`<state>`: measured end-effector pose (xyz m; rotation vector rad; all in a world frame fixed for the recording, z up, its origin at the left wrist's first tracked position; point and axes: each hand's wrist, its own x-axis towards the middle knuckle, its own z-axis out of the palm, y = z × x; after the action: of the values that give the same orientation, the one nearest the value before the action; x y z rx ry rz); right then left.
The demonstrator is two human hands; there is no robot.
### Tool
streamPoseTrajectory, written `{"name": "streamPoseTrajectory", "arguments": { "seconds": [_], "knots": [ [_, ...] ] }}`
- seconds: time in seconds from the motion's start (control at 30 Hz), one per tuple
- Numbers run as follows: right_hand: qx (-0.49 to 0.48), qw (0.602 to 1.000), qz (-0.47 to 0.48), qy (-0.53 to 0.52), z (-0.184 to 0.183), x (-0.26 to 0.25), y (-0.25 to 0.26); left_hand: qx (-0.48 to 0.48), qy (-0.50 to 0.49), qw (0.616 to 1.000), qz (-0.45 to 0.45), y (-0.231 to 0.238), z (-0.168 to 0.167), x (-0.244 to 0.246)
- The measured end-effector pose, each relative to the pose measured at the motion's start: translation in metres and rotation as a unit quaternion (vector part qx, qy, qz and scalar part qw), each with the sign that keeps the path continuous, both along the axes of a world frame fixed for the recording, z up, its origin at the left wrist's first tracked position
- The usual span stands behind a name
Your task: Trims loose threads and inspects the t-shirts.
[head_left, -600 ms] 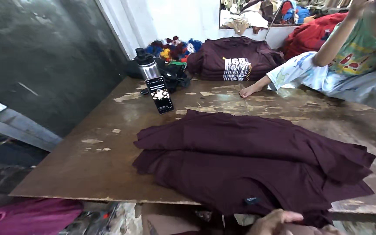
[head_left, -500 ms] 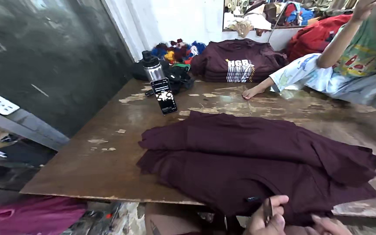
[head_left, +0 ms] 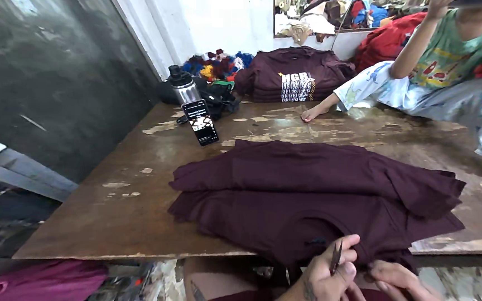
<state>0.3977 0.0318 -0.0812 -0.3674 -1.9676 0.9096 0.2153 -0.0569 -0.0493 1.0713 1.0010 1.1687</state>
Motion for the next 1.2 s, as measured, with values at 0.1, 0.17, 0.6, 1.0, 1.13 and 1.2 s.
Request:
{"name": "streamPoseTrajectory", "arguments": {
  "seconds": [0.1,0.17,0.6,1.0,1.13,1.2],
  "knots": [
    [0.026,0.999,-0.002,-0.03,-0.006,0.014,-0.002,0.044,0.089,0.995,0.004,0.004,-0.002,-0.011],
    [0.039,0.998,-0.005,-0.045,-0.008,0.024,-0.003,0.043,0.057,0.997,-0.007,0.007,-0.001,-0.014],
    [-0.052,0.996,-0.062,-0.039,-0.013,-0.002,0.024,0.108,0.086,0.99,0.0,0.003,-0.029,-0.009],
    [0.007,0.997,-0.054,-0.05,-0.012,0.015,0.012,0.334,0.617,0.713,0.019,0.039,0.032,-0.031],
    [0.022,0.996,-0.075,-0.042,-0.011,0.014,0.011,0.38,0.639,0.669,0.007,0.042,0.03,-0.029],
    [0.03,0.996,-0.075,-0.037,-0.013,0.012,0.011,0.386,0.641,0.664,0.015,0.041,0.028,-0.03]
  ]
}}
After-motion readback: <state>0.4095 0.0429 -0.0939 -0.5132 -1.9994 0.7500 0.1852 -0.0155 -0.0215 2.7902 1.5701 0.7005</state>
